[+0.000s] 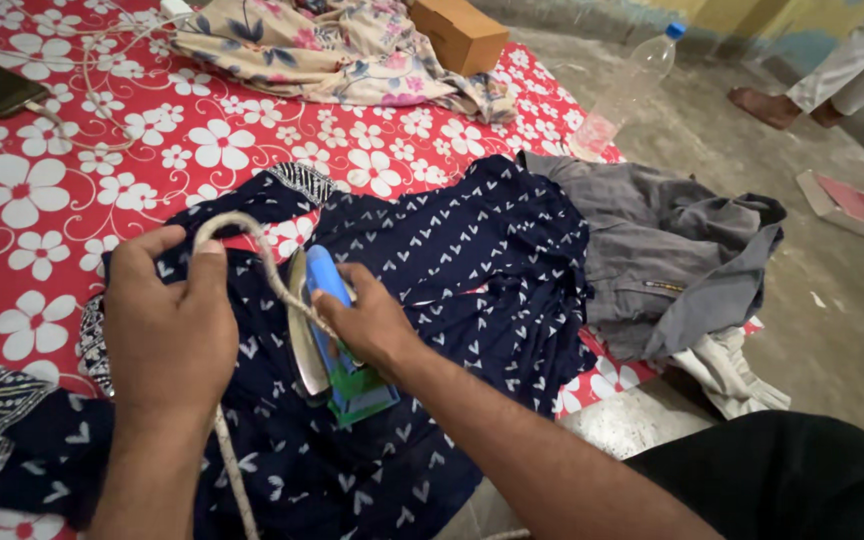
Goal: The person irons a dark blue patterned shirt laid out on a floral bedsheet. They use a blue electric iron to smooth the fabric, moving it across the shirt's body and sleeves while occasionally adjusting the garment with their hands.
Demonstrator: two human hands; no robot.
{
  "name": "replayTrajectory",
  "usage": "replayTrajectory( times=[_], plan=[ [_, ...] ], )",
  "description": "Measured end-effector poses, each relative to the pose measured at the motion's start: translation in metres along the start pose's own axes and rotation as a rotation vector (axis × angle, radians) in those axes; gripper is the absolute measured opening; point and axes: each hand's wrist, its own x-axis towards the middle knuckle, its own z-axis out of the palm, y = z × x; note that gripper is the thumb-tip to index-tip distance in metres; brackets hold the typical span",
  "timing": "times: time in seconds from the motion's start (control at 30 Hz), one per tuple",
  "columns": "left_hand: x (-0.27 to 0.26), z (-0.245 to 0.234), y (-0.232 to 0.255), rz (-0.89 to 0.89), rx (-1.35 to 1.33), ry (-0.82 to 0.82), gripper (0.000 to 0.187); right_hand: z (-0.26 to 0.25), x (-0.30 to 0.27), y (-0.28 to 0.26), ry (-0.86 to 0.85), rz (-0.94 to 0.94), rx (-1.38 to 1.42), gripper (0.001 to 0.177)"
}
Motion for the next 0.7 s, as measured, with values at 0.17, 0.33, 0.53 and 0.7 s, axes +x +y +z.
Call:
replayTrajectory(
  times=[0.17,0.33,0.53,0.7],
  plan=[
    [0.000,0.003,-0.014,-0.269,-0.042,-0.162,0.028,-0.008,0.036,0.000,0.011,-0.119,-0.115,0.062],
    [0.003,0.009,-0.023,-0.419,-0.412,-0.103,0.026,-0.012,0.075,0.005,-0.093,-0.184,0.050,0.065],
    [0.007,-0.008,-0.001,-0.556,-0.417,-0.015,0.023,-0.015,0.074,0.026,-0.096,-0.095,0.337,0.061],
    [0.009,-0.007,0.008,-0.506,-0.490,-0.057,0.022,-0.038,0.038,0.023,-0.030,-0.214,0.079,0.078]
  ],
)
